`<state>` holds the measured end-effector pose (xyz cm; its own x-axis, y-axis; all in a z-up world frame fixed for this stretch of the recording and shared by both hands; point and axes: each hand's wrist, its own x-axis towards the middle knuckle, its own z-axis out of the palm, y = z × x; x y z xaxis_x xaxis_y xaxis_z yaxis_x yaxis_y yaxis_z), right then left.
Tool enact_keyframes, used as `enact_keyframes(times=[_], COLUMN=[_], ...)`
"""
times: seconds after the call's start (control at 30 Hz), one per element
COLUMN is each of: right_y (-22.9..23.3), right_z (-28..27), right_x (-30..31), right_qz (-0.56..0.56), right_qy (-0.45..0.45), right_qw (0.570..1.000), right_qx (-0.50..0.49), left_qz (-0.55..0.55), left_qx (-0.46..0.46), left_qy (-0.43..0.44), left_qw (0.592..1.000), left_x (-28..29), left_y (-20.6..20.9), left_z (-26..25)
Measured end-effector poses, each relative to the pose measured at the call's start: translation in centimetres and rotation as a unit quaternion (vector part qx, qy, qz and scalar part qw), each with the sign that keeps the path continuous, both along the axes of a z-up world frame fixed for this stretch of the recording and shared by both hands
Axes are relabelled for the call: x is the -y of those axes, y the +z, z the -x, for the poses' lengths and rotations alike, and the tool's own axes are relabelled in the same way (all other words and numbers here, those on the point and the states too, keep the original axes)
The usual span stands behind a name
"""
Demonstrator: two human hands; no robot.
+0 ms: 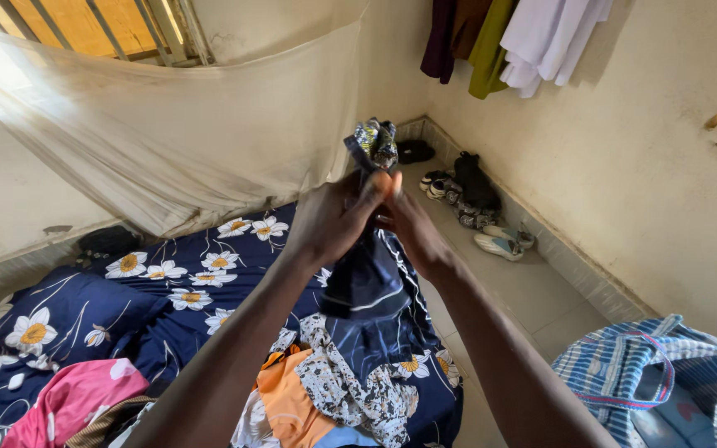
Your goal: The person folds various pieces of clothing, including shorts and shirts, and places them into a black handbag. The person repeatedly picks up items from a bed, folds them by hand, and puts them into the bag.
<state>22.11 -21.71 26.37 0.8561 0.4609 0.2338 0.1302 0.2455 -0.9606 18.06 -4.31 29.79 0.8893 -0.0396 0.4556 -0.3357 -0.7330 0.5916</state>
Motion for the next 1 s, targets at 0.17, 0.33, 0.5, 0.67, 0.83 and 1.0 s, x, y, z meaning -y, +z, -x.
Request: enact_keyframes(times=[0.17,0.33,0.5,0.67,0.83,1.0], right_y=[-0.3,-0.1,1.7,2.3,-2.9,-9.5], right_z=[0.4,-0.8,-1.2,-0.3,-0.6,-1.5], right_x=[0.9,2.9,4.1,5.4,8.0,5.2], right_qz=[0.032,-0.065,-0.025,0.028,0.222,0.288], right_qy=[-0.037,-0.085,0.001,0.010,-0.017,0.031], right_qw=[0.992,0.994,0.997,0.996,0.970,0.952], right_qx=[0.120,0.021,0.068,0.086,0.099,0.101], left_qz=[0.112,0.149,0.248,0.309,0.374,0.378], left_qx=[-0.151,0.130,-0.032,-0.108,-0.070,-0.091], left_qy=[-0.095,-0.145,-0.277,-0.139,-0.225,-0.210], left_qw=[0.978,0.970,0.928,0.935,0.897,0.897], left_x=[-1.3,-3.1,-3.8,-3.8,-4.7,-5.9], left_y=[-1.4,-0.2,-2.0,-3.1,-3.1,-0.2], left_z=[-2.0,-0.5,0.1,-0.5,-1.4,0.1])
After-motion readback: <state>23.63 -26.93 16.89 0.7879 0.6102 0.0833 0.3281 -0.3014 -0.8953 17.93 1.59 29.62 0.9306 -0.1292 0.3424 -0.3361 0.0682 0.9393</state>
